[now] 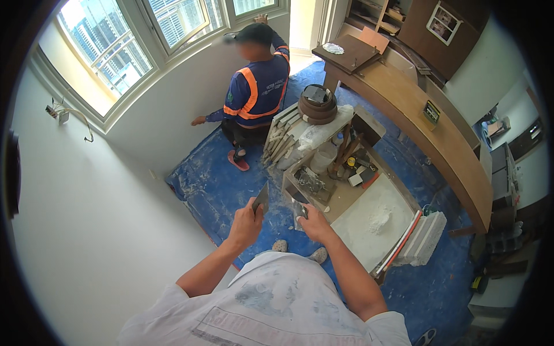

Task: The person prepares a white powder compound on a flat board using two metal trowels. They scoop the powder from a paper bag and mix it into a pile on the board.

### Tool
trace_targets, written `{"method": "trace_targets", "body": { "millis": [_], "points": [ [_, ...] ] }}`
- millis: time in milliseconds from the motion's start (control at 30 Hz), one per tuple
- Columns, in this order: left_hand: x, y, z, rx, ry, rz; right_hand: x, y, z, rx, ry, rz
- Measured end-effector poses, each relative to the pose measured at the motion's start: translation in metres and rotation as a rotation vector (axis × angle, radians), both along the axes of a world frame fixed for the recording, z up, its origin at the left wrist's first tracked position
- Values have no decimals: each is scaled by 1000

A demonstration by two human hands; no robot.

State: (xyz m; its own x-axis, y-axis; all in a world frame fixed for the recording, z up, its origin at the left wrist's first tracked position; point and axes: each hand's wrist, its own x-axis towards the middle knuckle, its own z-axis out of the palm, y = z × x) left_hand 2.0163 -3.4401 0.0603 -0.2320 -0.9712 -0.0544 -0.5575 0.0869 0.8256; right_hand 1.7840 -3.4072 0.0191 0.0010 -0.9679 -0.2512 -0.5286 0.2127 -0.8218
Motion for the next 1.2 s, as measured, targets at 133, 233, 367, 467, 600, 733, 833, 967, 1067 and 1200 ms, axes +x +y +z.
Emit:
{"method": "trace_targets", "body": {
  "millis": [133,233,367,467,600,733,833,967,1067,1200],
  "points": [
    [-22,23,5,54,24,-109,23,-15,5,-197,94,67],
    [-26,30,4,-12,36,-103,35,-14,7,-276,76,160],
    [-17,14,4,83,146,87,43,-1,24,-343,-96,236],
    [4,-12,-16,8,181,204,38,3,37,-282,-128,326],
    [15,-18,-8,62,268,257,51,6,56,-302,-31,238],
    [9,-11,-6,151,295,135,69,0,52,-416,52,250],
    [4,-3,-4,208,298,46,45,-21,21,-342,110,66],
    [13,0,-10,274,235,98,39,-14,24,-354,107,34],
    [15,0,-20,249,141,112,56,4,34,-426,78,116],
    [-4,13,-19,386,248,21,19,5,-32,-306,196,-15]
  ]
}}
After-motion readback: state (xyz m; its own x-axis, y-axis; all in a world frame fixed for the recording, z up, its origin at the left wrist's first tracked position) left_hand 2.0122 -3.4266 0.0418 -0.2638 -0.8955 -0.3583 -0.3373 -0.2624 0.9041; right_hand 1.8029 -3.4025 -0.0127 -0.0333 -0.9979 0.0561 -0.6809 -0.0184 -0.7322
